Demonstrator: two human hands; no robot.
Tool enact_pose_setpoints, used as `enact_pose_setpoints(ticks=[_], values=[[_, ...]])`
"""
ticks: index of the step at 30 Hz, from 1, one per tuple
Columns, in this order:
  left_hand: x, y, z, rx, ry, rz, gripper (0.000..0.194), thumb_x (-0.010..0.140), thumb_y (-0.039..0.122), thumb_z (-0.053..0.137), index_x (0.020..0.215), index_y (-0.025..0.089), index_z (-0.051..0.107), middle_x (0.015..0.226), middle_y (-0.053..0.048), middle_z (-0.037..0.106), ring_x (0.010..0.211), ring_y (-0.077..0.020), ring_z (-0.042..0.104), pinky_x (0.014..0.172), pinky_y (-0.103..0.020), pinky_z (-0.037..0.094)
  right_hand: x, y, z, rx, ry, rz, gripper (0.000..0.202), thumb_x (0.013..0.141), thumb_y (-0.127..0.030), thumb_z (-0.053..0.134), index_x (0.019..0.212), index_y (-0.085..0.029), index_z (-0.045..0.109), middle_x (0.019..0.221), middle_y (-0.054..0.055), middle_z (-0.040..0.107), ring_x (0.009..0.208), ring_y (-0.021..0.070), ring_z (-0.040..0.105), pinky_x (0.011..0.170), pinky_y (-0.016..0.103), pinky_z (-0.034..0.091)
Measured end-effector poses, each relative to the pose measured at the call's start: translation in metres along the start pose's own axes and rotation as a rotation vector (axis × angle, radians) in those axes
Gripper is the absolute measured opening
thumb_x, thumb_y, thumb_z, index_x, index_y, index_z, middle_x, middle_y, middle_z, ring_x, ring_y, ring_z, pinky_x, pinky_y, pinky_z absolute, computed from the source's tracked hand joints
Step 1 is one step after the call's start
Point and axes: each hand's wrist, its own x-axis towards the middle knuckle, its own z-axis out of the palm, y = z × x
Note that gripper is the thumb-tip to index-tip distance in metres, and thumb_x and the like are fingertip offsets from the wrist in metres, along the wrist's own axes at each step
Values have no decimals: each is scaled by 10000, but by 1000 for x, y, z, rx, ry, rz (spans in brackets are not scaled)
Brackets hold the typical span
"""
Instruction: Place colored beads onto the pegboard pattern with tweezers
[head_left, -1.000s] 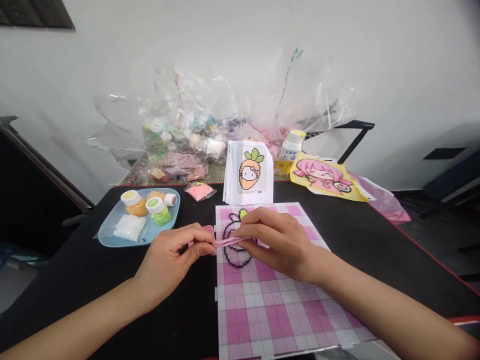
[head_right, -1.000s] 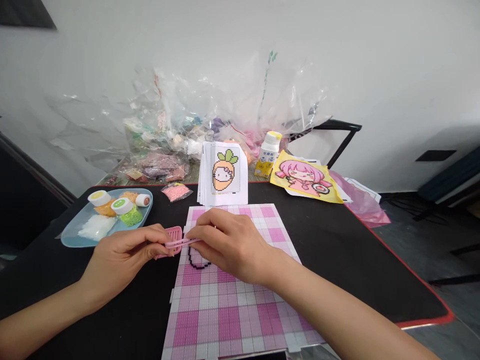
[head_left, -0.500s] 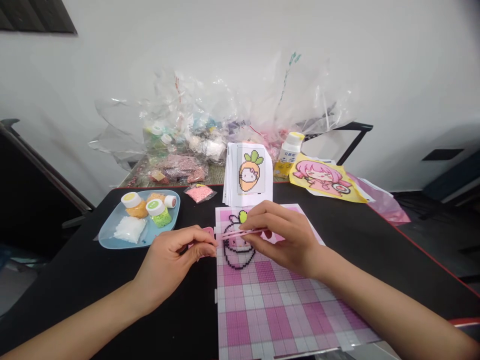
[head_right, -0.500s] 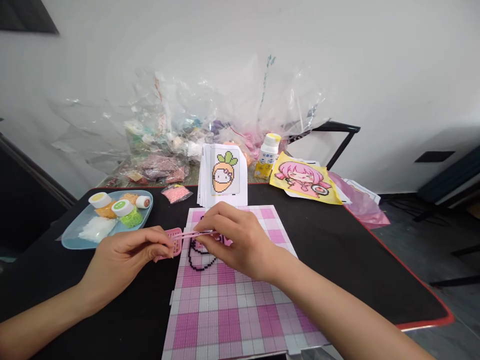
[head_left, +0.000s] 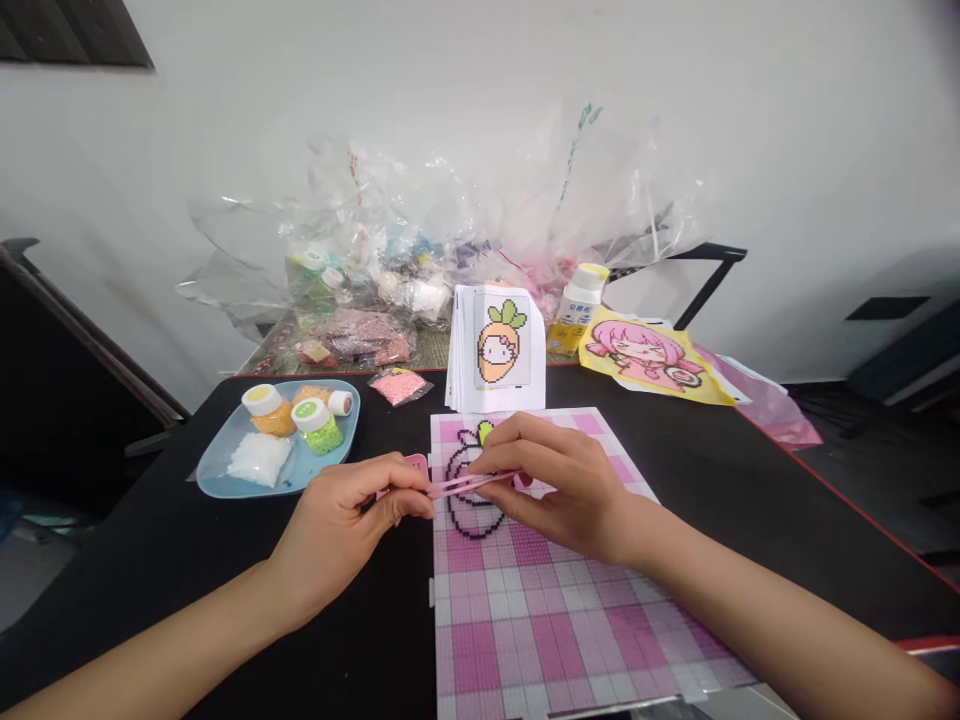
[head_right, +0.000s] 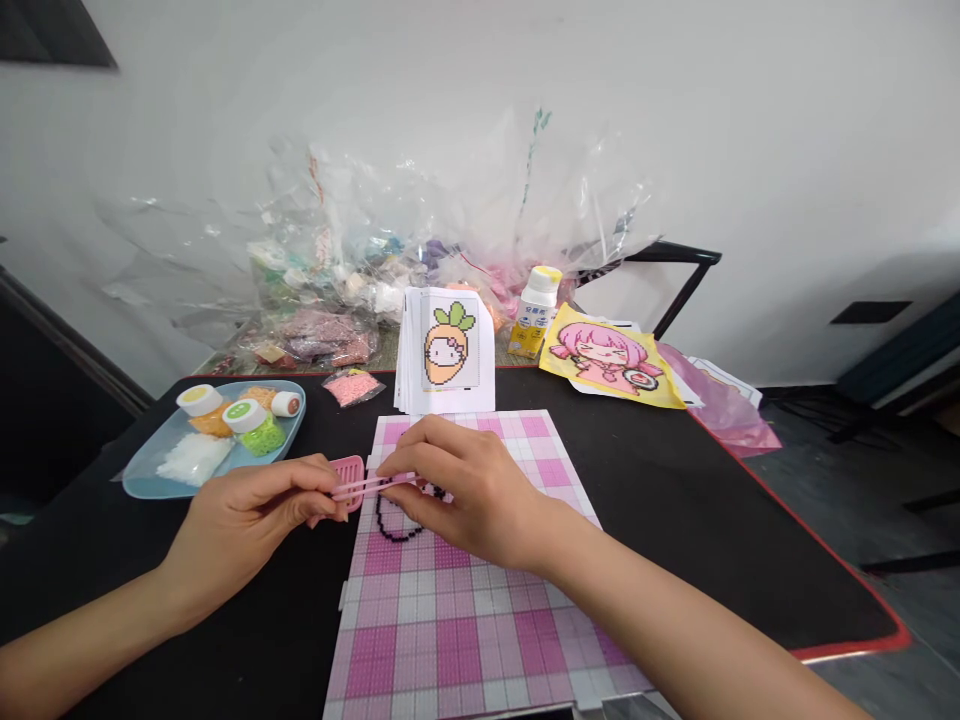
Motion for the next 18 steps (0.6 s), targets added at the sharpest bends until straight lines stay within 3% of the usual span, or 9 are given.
enact_pose_setpoints(ticks=[7,18], values=[[0,3,1,-18,8,-33,174,829,110,622,724,218,710,603,49,689,502,-78,584,499,-158,479,-1,0,3,-117,-22,-25,50,918,-165,599,946,-172,640,834,36,649,711,116,611,584,231,510],[-2,1,1,-4,21,-71,140,834,162,630,753,218,729,608,31,732,524,-96,624,505,-164,501,2,3,-10,22,52,65,63,874,-136,644,931,-163,645,815,40,645,686,106,594,551,216,524]])
